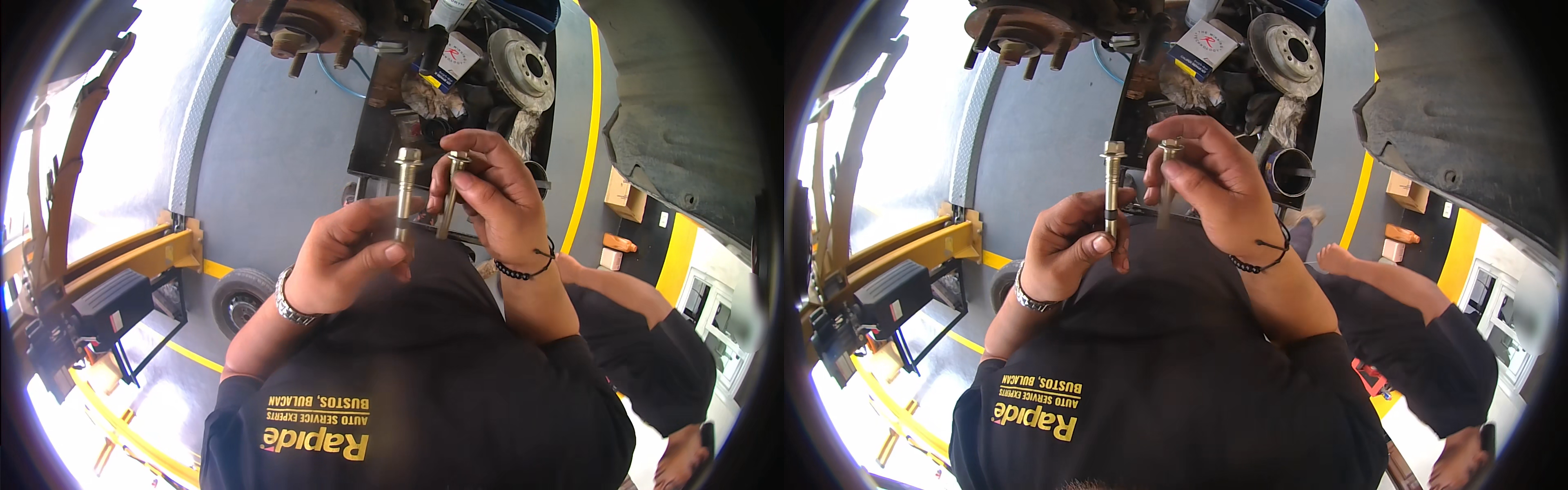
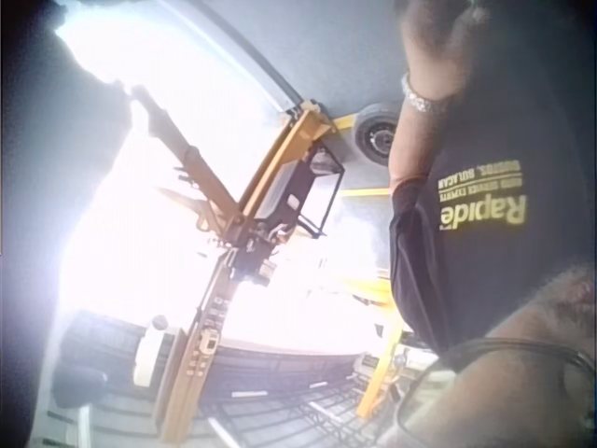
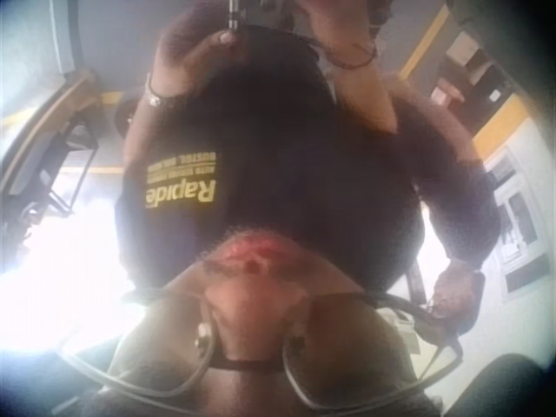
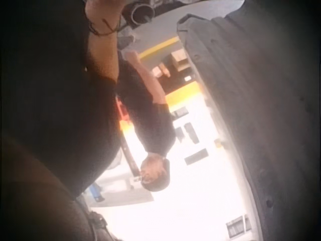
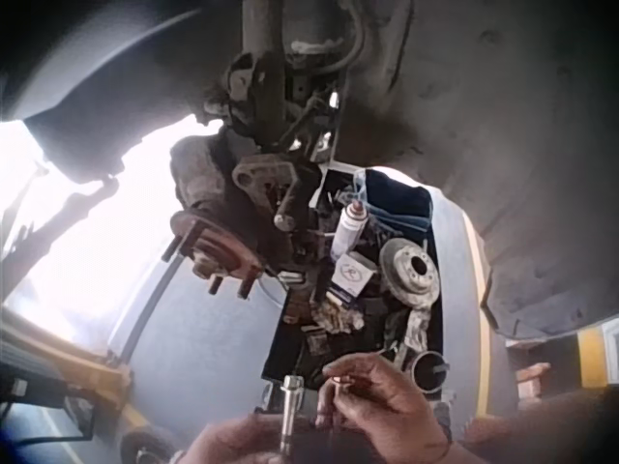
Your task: The person cleans and lubricates suspension bolts and components, then installs them into the vehicle's wheel hub assembly. They use a spray can, a brush, and a rag to prepare the parts before tightening them into place.
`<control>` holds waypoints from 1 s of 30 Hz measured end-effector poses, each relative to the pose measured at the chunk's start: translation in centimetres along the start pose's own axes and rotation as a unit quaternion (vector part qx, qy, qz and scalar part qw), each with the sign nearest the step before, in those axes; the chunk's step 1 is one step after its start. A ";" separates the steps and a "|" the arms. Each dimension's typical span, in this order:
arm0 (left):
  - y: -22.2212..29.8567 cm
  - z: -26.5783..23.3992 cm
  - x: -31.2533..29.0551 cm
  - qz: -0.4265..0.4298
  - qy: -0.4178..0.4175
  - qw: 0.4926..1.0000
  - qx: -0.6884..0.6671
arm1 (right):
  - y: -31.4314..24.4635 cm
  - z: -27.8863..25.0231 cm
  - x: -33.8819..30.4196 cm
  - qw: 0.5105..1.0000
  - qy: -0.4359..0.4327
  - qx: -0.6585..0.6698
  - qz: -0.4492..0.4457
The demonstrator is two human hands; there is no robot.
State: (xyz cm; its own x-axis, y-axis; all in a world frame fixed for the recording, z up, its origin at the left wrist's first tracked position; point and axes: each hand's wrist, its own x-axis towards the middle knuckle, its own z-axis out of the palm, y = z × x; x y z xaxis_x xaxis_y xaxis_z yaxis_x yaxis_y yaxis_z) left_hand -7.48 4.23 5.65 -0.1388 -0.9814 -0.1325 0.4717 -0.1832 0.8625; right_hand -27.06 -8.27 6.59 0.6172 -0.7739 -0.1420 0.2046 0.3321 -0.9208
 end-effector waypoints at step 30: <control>0.6 0.9 2.0 0.118 0.061 0.925 0.356 | -0.5 0.5 1.1 0.980 -0.029 -0.157 -0.120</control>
State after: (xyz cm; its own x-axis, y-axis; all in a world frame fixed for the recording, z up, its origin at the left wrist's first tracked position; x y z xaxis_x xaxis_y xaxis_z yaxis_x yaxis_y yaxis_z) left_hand -8.30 2.27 6.34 0.0142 -0.9963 0.0843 -0.2220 0.0791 0.9718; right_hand -26.09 -8.98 7.10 0.6232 -0.7749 0.1055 0.1111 -0.0458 -0.9928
